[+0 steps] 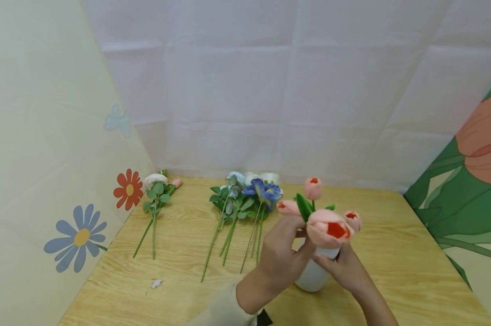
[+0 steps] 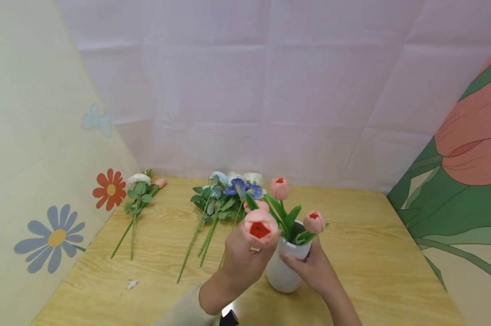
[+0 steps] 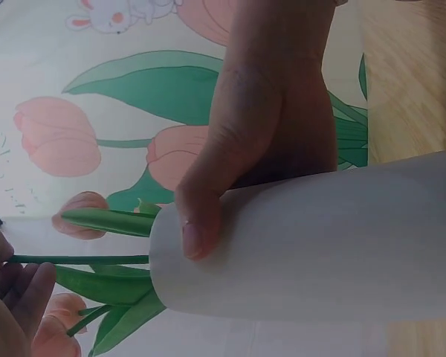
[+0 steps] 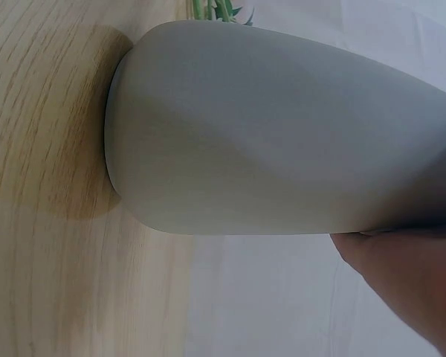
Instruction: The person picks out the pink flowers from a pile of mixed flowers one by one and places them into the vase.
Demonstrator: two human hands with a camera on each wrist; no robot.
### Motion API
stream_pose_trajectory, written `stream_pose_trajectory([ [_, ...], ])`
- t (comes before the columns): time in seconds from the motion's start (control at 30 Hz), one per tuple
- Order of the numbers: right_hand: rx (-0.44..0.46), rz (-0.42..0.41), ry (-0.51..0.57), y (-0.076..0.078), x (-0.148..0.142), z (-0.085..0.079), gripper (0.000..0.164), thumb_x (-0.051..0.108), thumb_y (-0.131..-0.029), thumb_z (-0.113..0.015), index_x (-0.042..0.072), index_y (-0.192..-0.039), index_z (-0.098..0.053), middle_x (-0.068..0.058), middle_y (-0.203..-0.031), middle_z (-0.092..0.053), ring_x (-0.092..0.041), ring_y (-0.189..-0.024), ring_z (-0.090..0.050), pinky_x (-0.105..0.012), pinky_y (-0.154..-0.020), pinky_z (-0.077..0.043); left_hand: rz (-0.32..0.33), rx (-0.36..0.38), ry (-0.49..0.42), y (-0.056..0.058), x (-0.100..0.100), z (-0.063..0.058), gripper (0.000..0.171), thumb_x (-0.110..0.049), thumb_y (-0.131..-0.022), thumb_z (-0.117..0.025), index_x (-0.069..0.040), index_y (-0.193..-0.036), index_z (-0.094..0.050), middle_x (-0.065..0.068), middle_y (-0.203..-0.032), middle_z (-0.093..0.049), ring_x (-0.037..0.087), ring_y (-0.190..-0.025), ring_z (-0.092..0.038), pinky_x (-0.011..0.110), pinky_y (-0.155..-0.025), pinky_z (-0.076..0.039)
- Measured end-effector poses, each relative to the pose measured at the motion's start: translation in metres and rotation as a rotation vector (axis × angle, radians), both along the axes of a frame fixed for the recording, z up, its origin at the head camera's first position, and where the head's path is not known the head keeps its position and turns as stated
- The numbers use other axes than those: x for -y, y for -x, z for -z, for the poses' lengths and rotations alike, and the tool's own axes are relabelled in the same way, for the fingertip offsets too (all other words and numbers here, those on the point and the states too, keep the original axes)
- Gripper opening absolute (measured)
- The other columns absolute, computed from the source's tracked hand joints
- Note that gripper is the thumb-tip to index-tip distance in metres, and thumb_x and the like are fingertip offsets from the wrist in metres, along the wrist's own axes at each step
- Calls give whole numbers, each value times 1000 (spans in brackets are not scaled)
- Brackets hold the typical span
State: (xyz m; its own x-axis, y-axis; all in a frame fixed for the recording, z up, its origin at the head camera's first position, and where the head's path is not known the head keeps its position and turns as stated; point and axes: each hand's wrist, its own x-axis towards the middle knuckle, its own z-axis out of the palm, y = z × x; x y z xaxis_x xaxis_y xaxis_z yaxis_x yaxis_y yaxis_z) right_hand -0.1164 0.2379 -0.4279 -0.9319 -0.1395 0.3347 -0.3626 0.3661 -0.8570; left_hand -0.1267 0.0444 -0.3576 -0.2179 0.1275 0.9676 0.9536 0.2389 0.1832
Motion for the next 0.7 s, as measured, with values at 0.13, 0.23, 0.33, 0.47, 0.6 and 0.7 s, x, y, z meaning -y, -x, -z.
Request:
stream_pose_trajectory([
  [0.13,-9,-13,6,1,-1,1,60,-4,-87,-73,1,-138,-42,13,-120,-61,-2,-106,-60,-21,-84,-52,-5,10,17,2,-3,5,19,7,-87,-66,4,-105,-61,10,-93,-66,14,-83,-70,9,-82,-51],
  [0.23,-19,-29,12,2,-1,1,62,-5,-87,-73,5,-139,-41,10,-118,-62,-3,-105,-61,-21,-85,-52,-8,19,28,4,-5,9,21,8,-86,-67,3,-105,-61,9,-92,-66,14,-83,-70,9,-82,-51],
  [0.33,-25,-44,19,3,-1,1,64,-6,-88,-72,9,-141,-39,10,-118,-63,-4,-105,-62,-21,-85,-52,-8,36,36,6,-6,13,21,6,-88,-69,2,-106,-61,9,-93,-67,14,-84,-70,9,-82,-51],
  [0.47,-37,-65,38,3,-1,2,62,-8,-88,-71,10,-140,-42,9,-118,-64,-5,-104,-63,-21,-85,-52,-12,66,51,7,-8,15,21,4,-89,-71,1,-107,-62,9,-94,-67,13,-82,-70,8,-81,-50],
  [0.6,-55,-68,40,4,-1,1,60,-9,-87,-70,8,-138,-45,10,-117,-65,-5,-103,-63,-20,-85,-52,-27,88,69,9,-8,17,21,3,-87,-74,0,-105,-63,7,-92,-68,11,-81,-70,7,-81,-50],
  [0.7,-53,-64,37,4,-1,2,58,-9,-87,-71,7,-137,-45,11,-116,-65,-4,-103,-63,-20,-85,-52,-54,97,86,10,-8,18,20,1,-86,-76,-2,-103,-65,5,-90,-68,9,-80,-68,7,-80,-50],
])
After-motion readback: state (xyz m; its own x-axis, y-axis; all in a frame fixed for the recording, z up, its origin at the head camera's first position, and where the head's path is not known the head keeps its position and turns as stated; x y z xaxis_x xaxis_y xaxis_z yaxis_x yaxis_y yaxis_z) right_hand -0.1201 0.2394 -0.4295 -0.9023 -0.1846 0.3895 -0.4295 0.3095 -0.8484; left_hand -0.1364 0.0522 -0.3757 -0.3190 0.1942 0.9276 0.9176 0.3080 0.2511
